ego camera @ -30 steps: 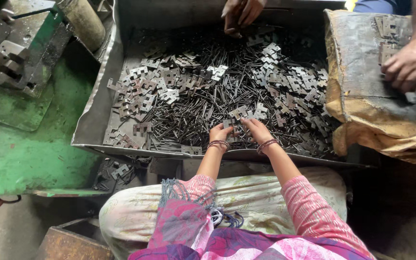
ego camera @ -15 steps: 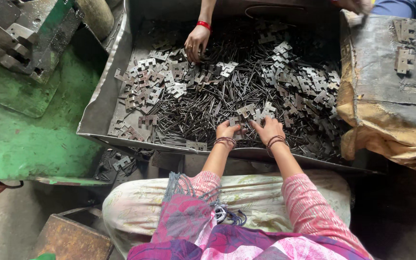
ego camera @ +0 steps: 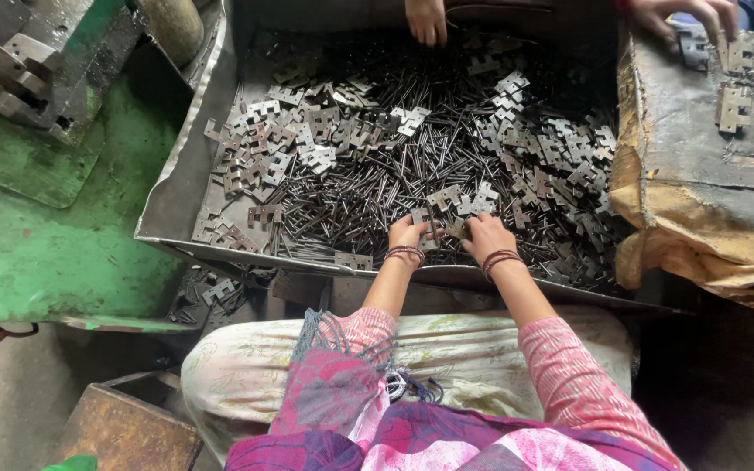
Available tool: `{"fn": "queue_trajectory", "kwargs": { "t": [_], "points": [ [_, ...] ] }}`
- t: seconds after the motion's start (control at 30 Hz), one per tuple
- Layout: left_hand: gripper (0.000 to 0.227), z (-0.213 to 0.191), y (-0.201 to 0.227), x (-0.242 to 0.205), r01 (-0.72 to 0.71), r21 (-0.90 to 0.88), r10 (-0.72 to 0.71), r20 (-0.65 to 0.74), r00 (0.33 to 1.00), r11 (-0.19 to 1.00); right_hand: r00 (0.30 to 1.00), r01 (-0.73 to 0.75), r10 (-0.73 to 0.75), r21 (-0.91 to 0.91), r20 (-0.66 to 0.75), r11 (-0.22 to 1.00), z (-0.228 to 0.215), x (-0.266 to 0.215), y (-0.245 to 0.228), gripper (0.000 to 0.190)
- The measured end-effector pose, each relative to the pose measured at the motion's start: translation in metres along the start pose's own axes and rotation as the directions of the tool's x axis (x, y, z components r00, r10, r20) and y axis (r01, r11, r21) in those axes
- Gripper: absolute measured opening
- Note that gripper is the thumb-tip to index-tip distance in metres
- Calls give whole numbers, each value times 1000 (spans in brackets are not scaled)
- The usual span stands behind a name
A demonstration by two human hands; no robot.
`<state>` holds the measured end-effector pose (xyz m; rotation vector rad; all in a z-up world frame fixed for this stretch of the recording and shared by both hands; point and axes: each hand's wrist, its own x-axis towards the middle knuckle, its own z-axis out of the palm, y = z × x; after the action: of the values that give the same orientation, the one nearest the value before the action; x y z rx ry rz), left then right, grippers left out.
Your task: The person sits on the floor and sorts small metal parts from a large bin, picking up individual pieces and placing them into a cloth bag. Another person works alongside, also sorting parts from the same bin.
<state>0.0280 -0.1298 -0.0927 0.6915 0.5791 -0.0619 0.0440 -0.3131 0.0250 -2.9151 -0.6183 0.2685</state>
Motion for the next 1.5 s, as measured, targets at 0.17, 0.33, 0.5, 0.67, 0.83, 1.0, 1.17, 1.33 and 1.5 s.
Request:
{"fn": "queue_trajectory", "kwargs": {
  "t": [0.17,0.33,0.5,0.67,0.83,1.0,1.17,1.33,1.5],
  "points": [
    [22,-5,1,4,-10,-64,13,54,998,998,999,15,-13,-53,53,998,-1,9,-8,35],
    [27,-4,6,3,56,-106,-49,64,997,993,988,-134,146,212,-41,968,-27,2,-21,39],
    [23,-8,2,4,47,-101,-40,72,997,994,972,-212,233,369,-12,905,-44,2,-59,42],
    [21,-8,2,5,32,-135,-18,109,994,990,985,-124,150,257,-84,958,-32,18,-86,45],
    [24,-2,7,-3,82,-140,-79,27,997,987,968,24,36,235,-247,972,-9,16,-83,37],
    [21,0,7,-7,27,-103,-21,60,998,994,940,92,-17,205,-341,974,3,10,-82,30],
    [21,-6,2,1,-6,-63,9,46,999,998,915,119,40,364,-401,924,3,3,-82,37],
    [20,-7,0,3,-89,-5,90,92,992,996,890,171,18,369,-455,913,0,-10,-74,56],
    [30,17,7,-16,-247,141,226,152,962,959,964,46,74,432,-257,901,-12,-14,-63,58]
  ]
}}
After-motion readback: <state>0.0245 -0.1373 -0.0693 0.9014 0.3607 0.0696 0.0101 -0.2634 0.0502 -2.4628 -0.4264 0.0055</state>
